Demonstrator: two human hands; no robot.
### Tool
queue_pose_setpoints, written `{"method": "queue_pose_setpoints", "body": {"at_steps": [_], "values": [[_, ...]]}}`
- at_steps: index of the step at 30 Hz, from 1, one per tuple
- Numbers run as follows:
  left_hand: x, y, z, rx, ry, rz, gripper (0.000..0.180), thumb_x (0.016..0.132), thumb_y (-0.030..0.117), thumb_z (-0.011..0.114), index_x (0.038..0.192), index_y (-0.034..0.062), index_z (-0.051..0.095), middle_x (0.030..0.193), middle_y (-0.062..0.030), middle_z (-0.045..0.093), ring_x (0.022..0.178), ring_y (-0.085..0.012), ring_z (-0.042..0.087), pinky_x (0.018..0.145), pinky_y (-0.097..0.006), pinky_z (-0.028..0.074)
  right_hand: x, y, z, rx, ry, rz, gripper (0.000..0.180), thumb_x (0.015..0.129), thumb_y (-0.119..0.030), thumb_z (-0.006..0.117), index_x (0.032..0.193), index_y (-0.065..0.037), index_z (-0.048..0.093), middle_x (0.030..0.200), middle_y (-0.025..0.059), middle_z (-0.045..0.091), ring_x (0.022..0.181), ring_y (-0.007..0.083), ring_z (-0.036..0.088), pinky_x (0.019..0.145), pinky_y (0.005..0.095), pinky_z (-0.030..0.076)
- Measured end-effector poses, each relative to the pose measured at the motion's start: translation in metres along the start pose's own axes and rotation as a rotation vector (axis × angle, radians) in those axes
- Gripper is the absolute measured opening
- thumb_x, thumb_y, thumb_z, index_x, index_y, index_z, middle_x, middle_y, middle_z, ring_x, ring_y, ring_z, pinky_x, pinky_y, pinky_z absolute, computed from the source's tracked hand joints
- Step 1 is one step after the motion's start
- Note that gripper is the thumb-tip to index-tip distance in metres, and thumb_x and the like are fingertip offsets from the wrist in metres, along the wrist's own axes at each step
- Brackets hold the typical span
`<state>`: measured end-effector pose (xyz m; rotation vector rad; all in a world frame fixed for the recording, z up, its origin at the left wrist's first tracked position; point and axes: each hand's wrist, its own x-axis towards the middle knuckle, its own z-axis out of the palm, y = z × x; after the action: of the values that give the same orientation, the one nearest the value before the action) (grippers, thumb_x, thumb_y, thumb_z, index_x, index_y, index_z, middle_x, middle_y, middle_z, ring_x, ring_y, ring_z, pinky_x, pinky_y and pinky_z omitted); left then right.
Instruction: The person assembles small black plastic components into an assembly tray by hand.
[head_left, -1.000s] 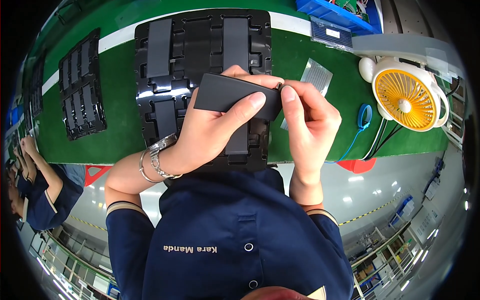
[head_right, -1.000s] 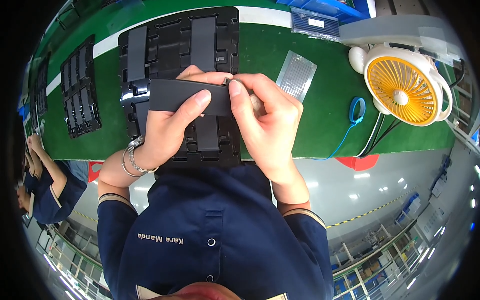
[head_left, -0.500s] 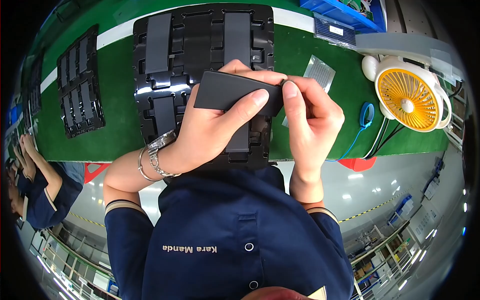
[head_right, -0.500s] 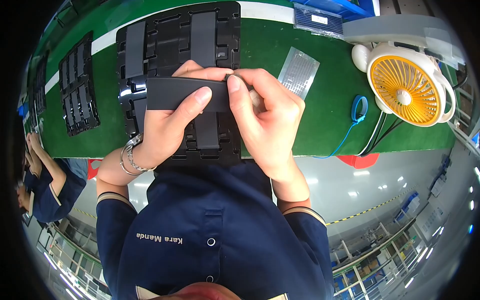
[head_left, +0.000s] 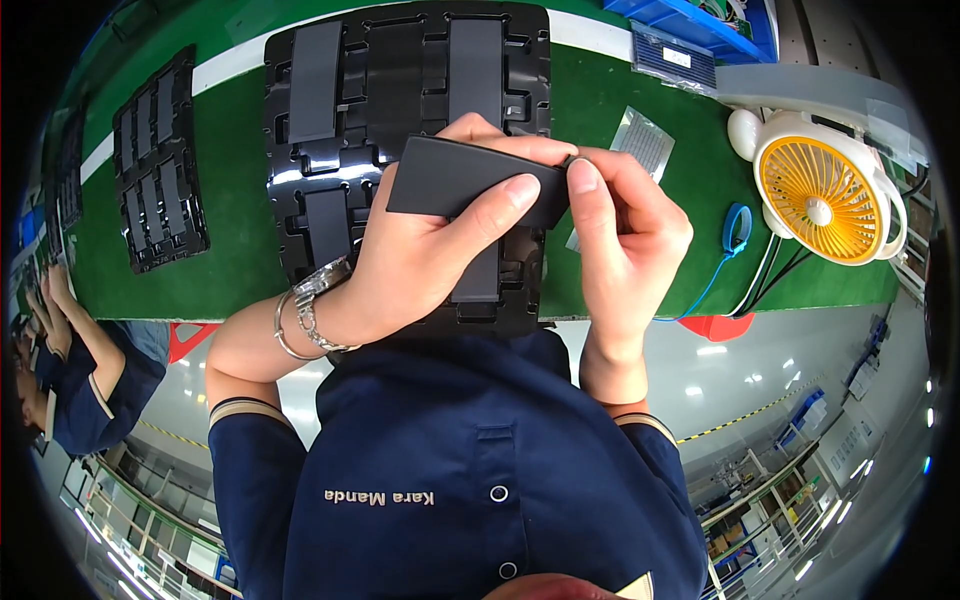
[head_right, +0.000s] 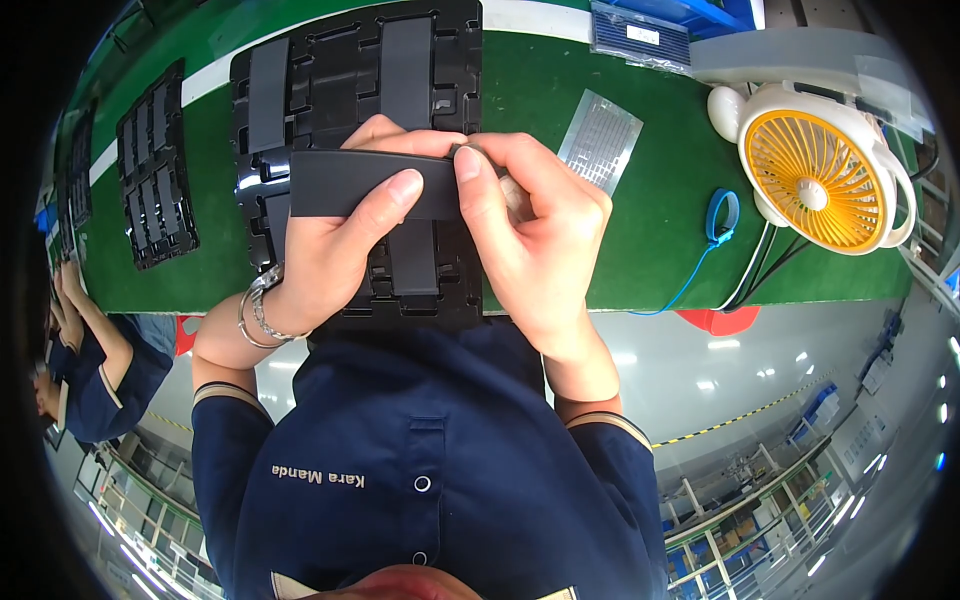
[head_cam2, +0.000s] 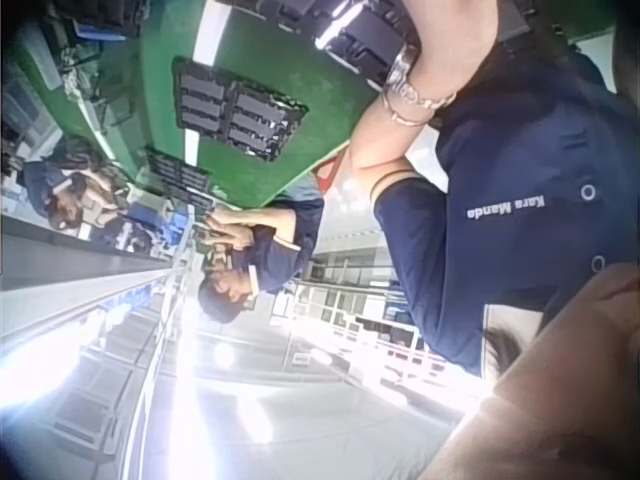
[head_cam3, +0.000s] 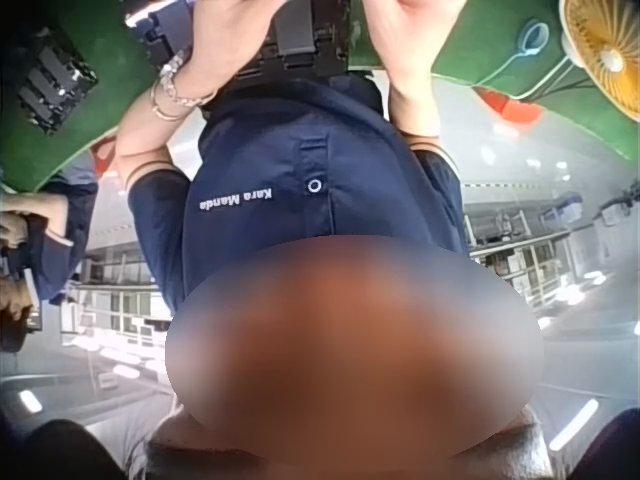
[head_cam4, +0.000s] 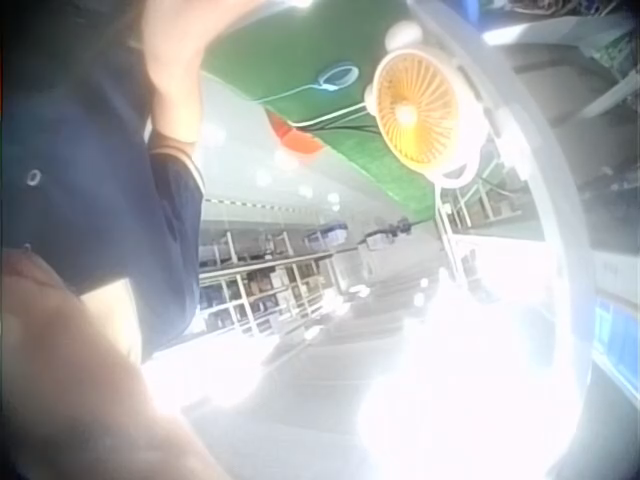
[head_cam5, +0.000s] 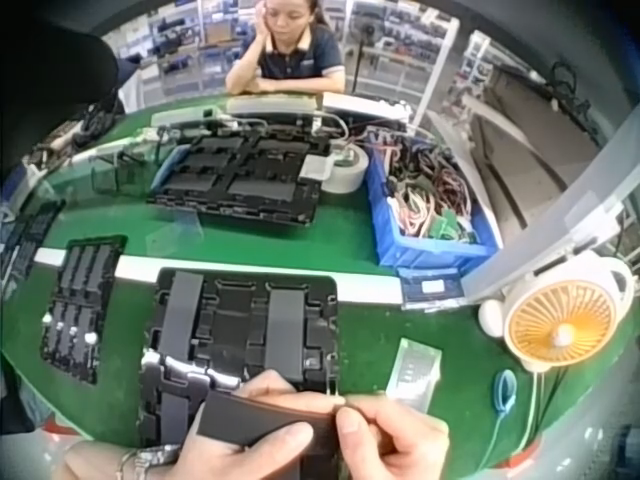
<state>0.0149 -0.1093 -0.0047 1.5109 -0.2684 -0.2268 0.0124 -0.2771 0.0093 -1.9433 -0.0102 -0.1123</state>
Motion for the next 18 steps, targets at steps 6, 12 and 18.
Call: {"method": "queue_pose_setpoints", "body": {"at_steps": [6, 12, 18], "values": [[-0.0010, -0.0010, 0.0001, 0.010, 0.009, -0.001, 0.028, 0.097, 0.010, 0.051, 0.120, -0.0003, 0.065, 0.095, -0.0009, 0.055, 0.070, -0.0038, 0.043, 0.060, -0.020, 0.034, 0.0010, 0.0024, 0.0007, 0.008, -0.009, -0.014, 0.007, 0.088, -0.007, 0.069, 0.089, 0.000, 0.070, 0.059, 0.0012, 0.054, 0.051, 0.0046, 0.041, 0.047, 0.0229, 0.034], [0.0000, -0.0002, -0.0001, 0.006, -0.005, -0.009, 0.028, 0.097, 0.010, 0.051, 0.120, -0.0003, 0.065, 0.097, -0.0012, 0.056, 0.069, -0.0035, 0.043, 0.060, -0.020, 0.034, 0.0009, 0.0006, -0.0012, -0.031, -0.011, 0.002, 0.008, 0.088, -0.008, 0.069, 0.089, 0.000, 0.070, 0.058, 0.0012, 0.052, 0.051, 0.0053, 0.041, 0.047, 0.0231, 0.034], [-0.0006, 0.0007, 0.0001, -0.008, -0.002, -0.031, 0.028, 0.097, 0.011, 0.052, 0.120, 0.0001, 0.065, 0.099, -0.0010, 0.056, 0.069, -0.0029, 0.043, 0.059, -0.020, 0.033, 0.0010, 0.0015, 0.0000, -0.019, -0.003, -0.003, 0.008, 0.088, -0.008, 0.069, 0.088, 0.000, 0.070, 0.058, 0.0012, 0.052, 0.051, 0.0055, 0.041, 0.047, 0.0234, 0.034]]}}
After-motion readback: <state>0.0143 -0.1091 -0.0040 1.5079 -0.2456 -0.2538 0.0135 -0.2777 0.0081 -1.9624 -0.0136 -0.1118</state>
